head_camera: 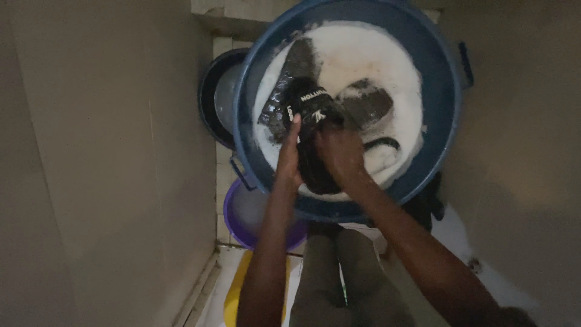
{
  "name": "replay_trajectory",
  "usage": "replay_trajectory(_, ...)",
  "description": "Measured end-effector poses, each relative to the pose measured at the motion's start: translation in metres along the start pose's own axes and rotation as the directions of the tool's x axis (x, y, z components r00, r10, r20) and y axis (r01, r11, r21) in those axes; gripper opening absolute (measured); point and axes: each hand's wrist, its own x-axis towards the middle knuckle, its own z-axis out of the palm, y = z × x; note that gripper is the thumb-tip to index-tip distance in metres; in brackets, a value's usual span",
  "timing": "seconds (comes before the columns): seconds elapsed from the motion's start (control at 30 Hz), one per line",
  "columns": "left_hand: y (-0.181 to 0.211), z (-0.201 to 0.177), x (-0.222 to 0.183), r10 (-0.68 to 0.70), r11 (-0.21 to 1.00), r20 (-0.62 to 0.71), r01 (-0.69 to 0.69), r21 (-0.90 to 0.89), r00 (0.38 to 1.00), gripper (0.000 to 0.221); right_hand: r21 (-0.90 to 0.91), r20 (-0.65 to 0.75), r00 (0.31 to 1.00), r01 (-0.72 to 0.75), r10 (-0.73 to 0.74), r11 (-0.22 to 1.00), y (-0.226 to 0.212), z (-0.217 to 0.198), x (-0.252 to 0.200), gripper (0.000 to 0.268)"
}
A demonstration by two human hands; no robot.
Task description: Washing black sandals in a blue basin of soapy water using a scrub brush.
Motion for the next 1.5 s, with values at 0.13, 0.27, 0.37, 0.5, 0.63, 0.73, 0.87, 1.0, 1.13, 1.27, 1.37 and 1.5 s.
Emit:
replay_trajectory(0.13, 0.02, -0.01, 0.023, 0.19, 0.98, 0.027, -0.188, -0.065, 0.981, 0.097, -0.007, 0.016, 0.999, -0.039, 0.039, 0.999, -0.024, -0.042, -0.013, 0.037)
replay_trajectory(0.27, 0.004, 0.011, -0.041, 0.136, 0.991, 0.009, -0.136, 0.016, 0.991, 0.106, 0.042, 0.089, 0.973, -0.217, 0.213, 0.975, 0.044, 0.061, 0.018, 0.044)
replay_trajectory(0.37, 0.007, -0.016, -0.005, 0.166, 0.986, -0.039, -0.167, -0.027, 0.985, 0.1, 0.244, 0.031, 0.994, -0.11, 0.105, 0.963, -0.056, -0.1, -0.039, 0.045)
replay_trajectory(0.5, 0.036, 0.049, -0.13, 0.189, 0.982, -0.068, -0.191, -0.011, 0.98, 0.118, 0.3, 0.089, 0.991, -0.125, 0.103, 0.946, -0.017, -0.071, -0.054, 0.041)
replay_trajectory(0.63, 0.034, 0.054, -0.164, 0.144, 0.986, 0.053, -0.139, -0.089, 0.988, 0.099, 0.117, -0.009, 0.998, -0.057, 0.059, 0.991, -0.053, -0.156, -0.085, 0.037)
replay_trajectory(0.73, 0.029, 0.083, -0.232, 0.169, 0.977, 0.044, -0.162, -0.142, 0.985, 0.107, 0.186, 0.121, 0.992, -0.063, 0.041, 0.981, -0.079, -0.233, -0.098, 0.042)
replay_trajectory(0.87, -0.002, 0.046, -0.159, 0.245, 0.963, 0.084, -0.232, -0.136, 0.966, 0.099, 0.15, -0.121, 0.993, 0.009, 0.009, 0.989, -0.034, -0.175, -0.072, 0.042)
replay_trajectory(1.0, 0.031, 0.093, -0.278, 0.285, 0.931, 0.028, -0.27, -0.244, 0.958, 0.114, -0.008, -0.171, 0.942, 0.293, -0.29, 0.956, -0.055, -0.211, -0.128, 0.059)
replay_trajectory(1.13, 0.041, 0.108, -0.289, 0.325, 0.923, 0.114, -0.289, -0.254, 0.939, 0.116, 0.067, -0.187, 0.978, 0.102, -0.088, 0.993, -0.059, -0.237, -0.074, 0.047)
replay_trajectory(1.27, 0.053, 0.105, -0.351, 0.402, 0.856, 0.006, -0.374, -0.357, 0.916, 0.104, -0.281, -0.312, 0.856, 0.332, -0.413, 0.9, -0.077, -0.241, -0.148, 0.069)
replay_trajectory(1.37, 0.032, 0.084, -0.275, 0.359, 0.893, 0.123, -0.302, -0.333, 0.925, 0.098, -0.094, -0.306, 0.92, 0.227, -0.245, 0.969, -0.025, -0.18, -0.046, 0.031)
replay_trajectory(1.5, 0.069, 0.098, -0.332, 0.382, 0.886, 0.107, -0.331, -0.325, 0.918, 0.098, 0.001, -0.36, 0.901, 0.261, -0.243, 0.965, -0.091, -0.253, -0.103, 0.035)
